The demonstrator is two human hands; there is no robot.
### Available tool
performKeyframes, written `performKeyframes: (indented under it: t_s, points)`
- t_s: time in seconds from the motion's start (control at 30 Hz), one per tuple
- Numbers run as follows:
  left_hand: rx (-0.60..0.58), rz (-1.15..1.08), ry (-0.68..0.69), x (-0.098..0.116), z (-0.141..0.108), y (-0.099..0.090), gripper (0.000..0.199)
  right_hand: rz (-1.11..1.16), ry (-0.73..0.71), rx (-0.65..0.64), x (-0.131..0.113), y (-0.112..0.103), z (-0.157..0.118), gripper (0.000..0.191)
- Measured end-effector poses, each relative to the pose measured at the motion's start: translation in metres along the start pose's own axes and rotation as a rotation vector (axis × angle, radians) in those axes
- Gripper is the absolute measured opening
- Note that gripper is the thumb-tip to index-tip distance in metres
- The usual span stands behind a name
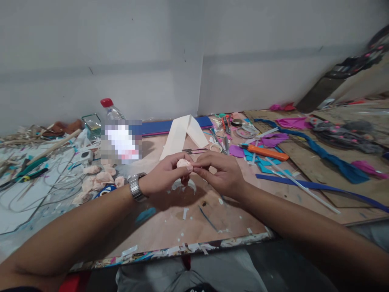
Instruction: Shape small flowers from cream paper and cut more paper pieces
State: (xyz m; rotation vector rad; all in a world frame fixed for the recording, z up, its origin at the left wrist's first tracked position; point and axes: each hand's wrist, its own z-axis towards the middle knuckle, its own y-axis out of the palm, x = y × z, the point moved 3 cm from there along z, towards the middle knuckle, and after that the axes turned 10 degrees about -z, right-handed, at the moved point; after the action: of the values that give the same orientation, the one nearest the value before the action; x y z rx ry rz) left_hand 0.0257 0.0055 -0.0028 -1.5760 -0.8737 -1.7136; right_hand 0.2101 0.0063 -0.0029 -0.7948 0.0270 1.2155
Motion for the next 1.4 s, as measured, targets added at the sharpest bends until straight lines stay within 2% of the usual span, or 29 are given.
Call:
performKeyframes:
  t_s: [0.2, 0.37, 0.6, 0.87, 1.13, 1.4]
  points:
    - [0.006, -0.058, 0.010, -0.001, 0.001, 0.000, 0.024, 0.035, 0.037, -0.012, -0.002, 0.000, 0.000, 0.006]
    - [-0.002, -0.155, -0.018, -0.004, 0.002, 0.000, 0.027, 0.018, -0.024, -0.017, -0.004, 0.000, 0.000, 0.009]
    - [-0.041, -0.143, -0.039, -0.001, 0.001, 0.004, 0.029, -0.039, -0.009, -0.005, -0.004, -0.001, 0.000, 0.017]
    - [-0.051, -0.223, -0.100, -0.001, 0.000, 0.006, 0.032, -0.043, -0.025, 0.038, -0.006, 0.000, 0.000, 0.007]
    - [-0.065, -0.445, -0.168, -0.010, 0.002, 0.006, 0.038, -0.044, -0.078, 0.068, -0.002, -0.001, -0.004, 0.003]
    - [-0.047, -0.403, -0.184, -0.005, 0.001, 0.006, 0.033, -0.058, -0.086, 0.062, -0.004, 0.000, -0.002, 0.002]
